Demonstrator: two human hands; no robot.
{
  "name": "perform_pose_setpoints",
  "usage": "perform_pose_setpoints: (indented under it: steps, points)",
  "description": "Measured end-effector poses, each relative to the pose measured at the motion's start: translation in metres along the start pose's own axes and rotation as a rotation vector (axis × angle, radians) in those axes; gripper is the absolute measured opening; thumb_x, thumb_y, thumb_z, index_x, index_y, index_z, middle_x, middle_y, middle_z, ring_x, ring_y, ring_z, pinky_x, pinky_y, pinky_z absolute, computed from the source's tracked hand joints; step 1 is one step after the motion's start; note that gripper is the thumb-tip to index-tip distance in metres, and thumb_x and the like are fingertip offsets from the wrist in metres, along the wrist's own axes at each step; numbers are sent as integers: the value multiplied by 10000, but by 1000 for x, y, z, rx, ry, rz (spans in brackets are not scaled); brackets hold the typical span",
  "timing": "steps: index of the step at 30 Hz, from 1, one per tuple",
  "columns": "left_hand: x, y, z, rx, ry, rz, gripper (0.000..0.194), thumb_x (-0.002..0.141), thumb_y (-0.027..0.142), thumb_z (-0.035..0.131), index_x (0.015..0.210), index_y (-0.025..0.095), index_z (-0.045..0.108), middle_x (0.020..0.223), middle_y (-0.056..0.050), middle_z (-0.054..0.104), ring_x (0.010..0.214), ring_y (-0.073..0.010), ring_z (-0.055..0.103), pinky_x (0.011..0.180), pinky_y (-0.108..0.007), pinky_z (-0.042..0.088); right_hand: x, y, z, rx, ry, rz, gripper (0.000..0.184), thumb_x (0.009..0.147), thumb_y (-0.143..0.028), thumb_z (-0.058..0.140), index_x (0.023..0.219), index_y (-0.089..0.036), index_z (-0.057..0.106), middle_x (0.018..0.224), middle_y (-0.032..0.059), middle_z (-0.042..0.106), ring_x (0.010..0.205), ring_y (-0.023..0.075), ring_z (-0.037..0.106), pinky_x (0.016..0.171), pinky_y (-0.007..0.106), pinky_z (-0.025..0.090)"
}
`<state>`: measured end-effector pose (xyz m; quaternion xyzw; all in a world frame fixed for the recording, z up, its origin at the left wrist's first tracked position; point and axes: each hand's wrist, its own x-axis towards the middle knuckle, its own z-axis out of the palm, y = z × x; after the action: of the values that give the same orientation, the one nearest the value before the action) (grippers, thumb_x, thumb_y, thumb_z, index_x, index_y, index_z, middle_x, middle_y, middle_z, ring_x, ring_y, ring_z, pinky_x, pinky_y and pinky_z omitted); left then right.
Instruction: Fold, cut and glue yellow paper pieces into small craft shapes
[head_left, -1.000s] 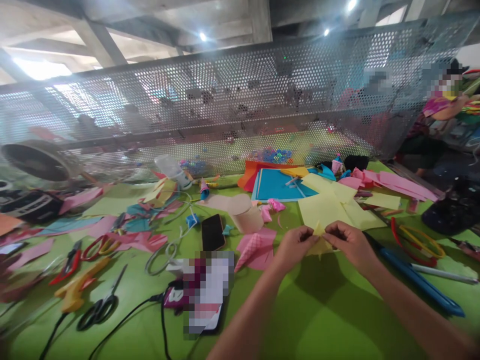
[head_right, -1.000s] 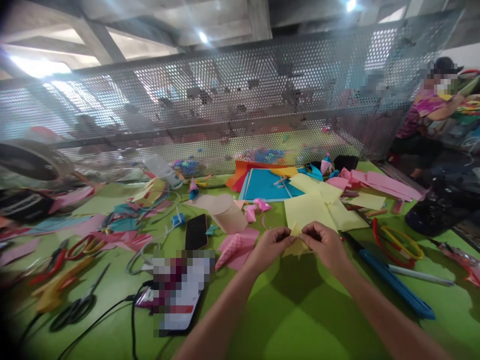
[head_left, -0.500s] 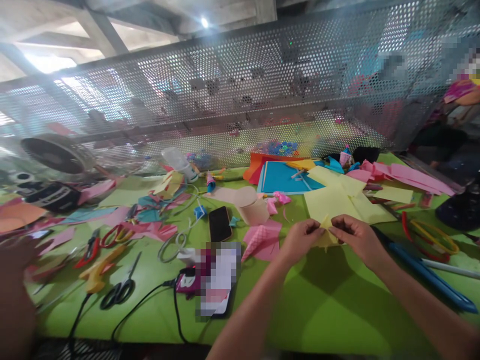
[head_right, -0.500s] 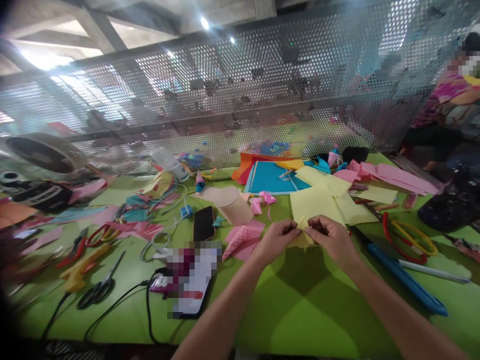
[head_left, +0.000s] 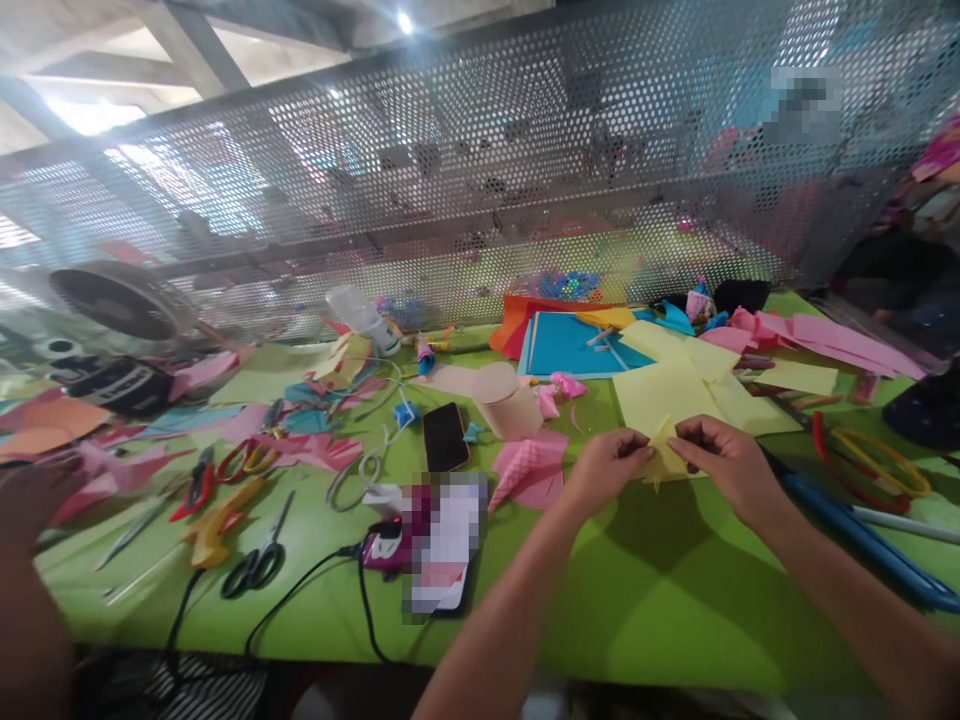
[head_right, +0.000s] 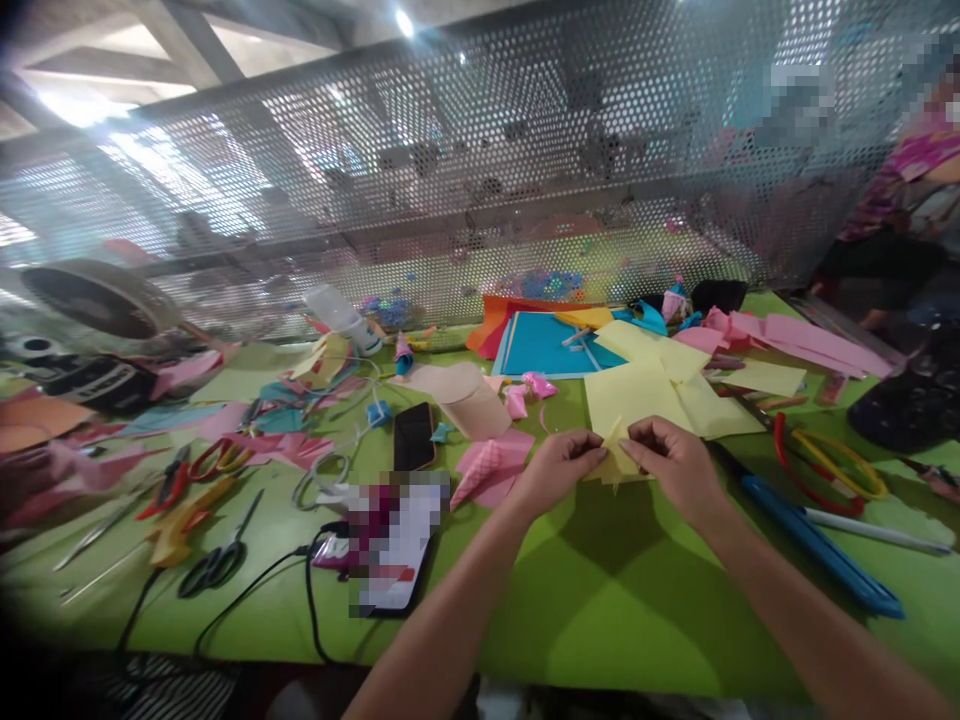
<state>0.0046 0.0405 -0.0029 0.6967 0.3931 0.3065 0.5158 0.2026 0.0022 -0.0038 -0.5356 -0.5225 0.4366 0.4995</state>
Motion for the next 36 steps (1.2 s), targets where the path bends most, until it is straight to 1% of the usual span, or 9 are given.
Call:
perform_pose_setpoints:
  steps: [4, 7, 10, 13, 16, 21, 26, 32, 36]
  points:
    - [0, 0, 0, 31, -19, -15, 245, 883, 354, 623, 936, 144, 737, 844, -29, 689, 771, -154, 573, 686, -245, 405, 0, 2, -1, 16, -18, 2, 374, 773, -537, 811, 905, -200, 720, 735, 0, 625, 654, 137, 522, 589, 272, 428]
    - [-1, 1, 1, -1, -36, -19, 265, 873, 360, 646, 987, 139, 740, 868, -36, 704, 762, -152, 586, 697, -248, 426, 1, 5, -3, 8, 18, -11, 360, 796, -541, 793, 880, -201, 709, 744, 4, 625, 670, 140, 524, 588, 267, 429]
    - [-1, 1, 3, -56, -48, -19, 228, 854, 325, 669, 957, 133, 737, 856, -42, 711, 758, -152, 605, 703, -247, 452, 1, 7, -5, 21, 49, 5, 375, 802, -546, 789, 935, -205, 711, 767, 8, 640, 677, 141, 528, 591, 263, 433]
    - [0, -3, 4, -135, -35, -49, 190, 845, 290, 679, 918, 124, 735, 834, -49, 717, 741, -148, 624, 708, -248, 481, 2, 8, -5, 26, 19, 15, 404, 796, -558, 790, 982, -205, 722, 770, 10, 639, 671, 142, 516, 582, 265, 425]
    - [2, -9, 5, -178, -28, -73, 209, 834, 301, 703, 933, 122, 743, 852, -61, 734, 745, -155, 645, 724, -261, 505, 3, 10, -5, -30, -12, -11, 389, 799, -571, 781, 913, -204, 720, 749, 9, 616, 669, 145, 499, 579, 270, 410]
    - [2, -9, 4, -34, -14, -32, 301, 876, 425, 664, 946, 149, 761, 883, -55, 736, 796, -178, 637, 719, -262, 484, 3, 10, -6, -58, 10, -31, 393, 782, -592, 790, 845, -213, 703, 706, 1, 581, 644, 147, 485, 569, 272, 414]
    - [0, -4, 2, 35, 1, -17, 299, 880, 423, 635, 914, 154, 760, 823, -30, 702, 765, -167, 593, 692, -248, 436, 1, 7, -6, 0, -11, -4, 414, 737, -589, 830, 881, -216, 723, 760, 23, 643, 671, 162, 537, 597, 275, 470]
    - [-1, 1, 1, 86, 17, 10, 322, 923, 431, 568, 850, 162, 731, 769, -15, 652, 733, -157, 549, 650, -240, 390, 1, 7, -5, 16, 4, -3, 419, 735, -588, 831, 886, -211, 726, 736, 18, 628, 646, 152, 526, 572, 270, 463]
    - [-1, 1, 2, 92, 15, 6, 314, 934, 423, 568, 874, 165, 737, 806, -20, 694, 760, -170, 591, 667, -244, 413, 2, 8, -5, 7, 28, -10, 420, 753, -586, 817, 906, -205, 729, 736, 17, 620, 652, 151, 526, 564, 268, 455]
